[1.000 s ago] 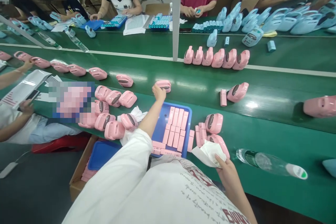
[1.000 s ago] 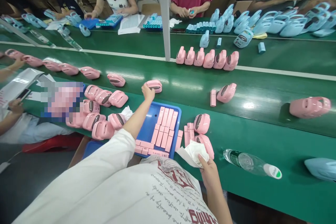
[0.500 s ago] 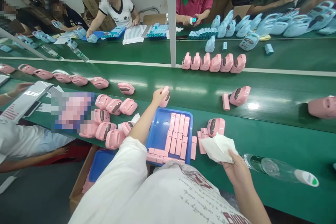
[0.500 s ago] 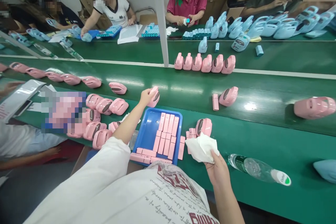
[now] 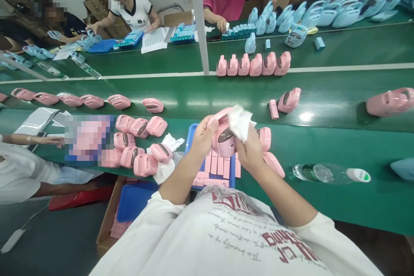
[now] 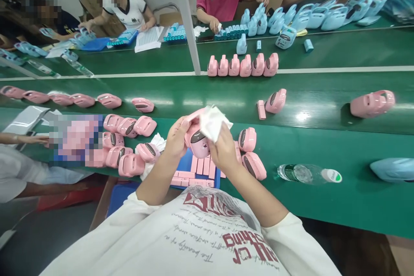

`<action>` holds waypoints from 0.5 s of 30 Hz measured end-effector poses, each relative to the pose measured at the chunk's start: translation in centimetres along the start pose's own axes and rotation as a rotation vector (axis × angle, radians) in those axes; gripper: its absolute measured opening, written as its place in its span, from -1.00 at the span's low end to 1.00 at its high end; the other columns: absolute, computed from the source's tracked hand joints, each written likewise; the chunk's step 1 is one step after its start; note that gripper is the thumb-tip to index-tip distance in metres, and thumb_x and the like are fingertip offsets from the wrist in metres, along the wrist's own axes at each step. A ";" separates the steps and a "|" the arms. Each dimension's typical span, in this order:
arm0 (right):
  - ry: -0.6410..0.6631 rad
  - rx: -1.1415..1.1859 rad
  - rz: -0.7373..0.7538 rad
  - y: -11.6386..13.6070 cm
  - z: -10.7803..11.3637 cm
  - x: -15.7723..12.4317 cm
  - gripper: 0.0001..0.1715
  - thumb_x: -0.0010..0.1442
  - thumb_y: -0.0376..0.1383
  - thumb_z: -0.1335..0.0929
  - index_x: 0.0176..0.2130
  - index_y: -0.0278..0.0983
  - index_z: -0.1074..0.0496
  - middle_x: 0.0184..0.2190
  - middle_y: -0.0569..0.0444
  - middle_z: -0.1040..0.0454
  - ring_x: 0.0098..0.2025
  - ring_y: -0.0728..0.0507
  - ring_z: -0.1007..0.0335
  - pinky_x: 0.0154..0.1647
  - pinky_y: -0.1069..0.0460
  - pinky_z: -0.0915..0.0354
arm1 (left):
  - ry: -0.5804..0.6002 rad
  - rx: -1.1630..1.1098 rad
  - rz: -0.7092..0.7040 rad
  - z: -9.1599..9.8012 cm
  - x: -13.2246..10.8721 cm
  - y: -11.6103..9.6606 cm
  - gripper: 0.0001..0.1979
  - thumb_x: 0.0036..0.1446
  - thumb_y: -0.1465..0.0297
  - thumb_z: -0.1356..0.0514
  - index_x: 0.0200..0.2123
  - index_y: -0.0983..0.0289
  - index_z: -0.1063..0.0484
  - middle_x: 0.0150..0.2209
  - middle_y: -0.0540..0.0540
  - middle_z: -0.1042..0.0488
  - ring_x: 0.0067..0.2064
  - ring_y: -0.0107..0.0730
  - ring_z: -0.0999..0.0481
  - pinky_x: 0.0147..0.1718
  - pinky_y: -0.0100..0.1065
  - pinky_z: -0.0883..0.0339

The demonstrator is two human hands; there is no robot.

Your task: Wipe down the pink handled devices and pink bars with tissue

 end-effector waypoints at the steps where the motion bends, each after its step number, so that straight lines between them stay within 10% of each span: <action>1: 0.031 -0.049 0.156 0.6 0.0 0.1 -0.56 0.29 -0.27 -0.19 0.11 -0.28 -0.35 0.01 -0.14 -0.45 0.18 -0.27 -0.27 0.17 -0.27 -0.23 | -0.013 0.005 0.007 -0.3 -0.4 -0.1 -0.70 0.00 0.11 -0.27 -0.39 0.24 -0.42 -0.43 -0.05 -0.46 -0.36 -0.51 -0.44 -0.36 -0.49 -0.30; 4: 0.072 -0.111 0.370 1.2 0.7 0.0 -0.55 0.27 -0.32 -0.21 0.13 -0.27 -0.31 -0.03 -0.16 -0.46 0.13 -0.28 -0.32 0.09 -0.26 -0.32 | -0.006 0.020 -0.007 -0.6 -1.2 -0.3 -0.65 -0.01 0.08 -0.29 -0.42 0.27 -0.40 -0.51 -0.07 -0.38 -0.47 -0.57 -0.34 -0.47 -0.52 -0.23; 15: -0.001 -0.105 0.320 2.2 2.2 -0.1 -0.56 0.30 -0.31 -0.16 0.14 -0.30 -0.29 -0.05 -0.21 -0.46 0.07 -0.27 -0.38 -0.02 -0.23 -0.39 | 0.016 0.015 -0.077 -1.2 -2.8 -0.5 -0.64 0.04 0.07 -0.26 -0.37 0.29 -0.43 -0.41 -0.02 -0.42 -0.36 -0.53 -0.40 -0.36 -0.48 -0.28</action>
Point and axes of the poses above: each hand's wrist, its own x-axis towards the middle knuckle, its own z-axis out of the back of the hand, y = z × x, the point moved 2 cm from there along x, towards the middle knuckle
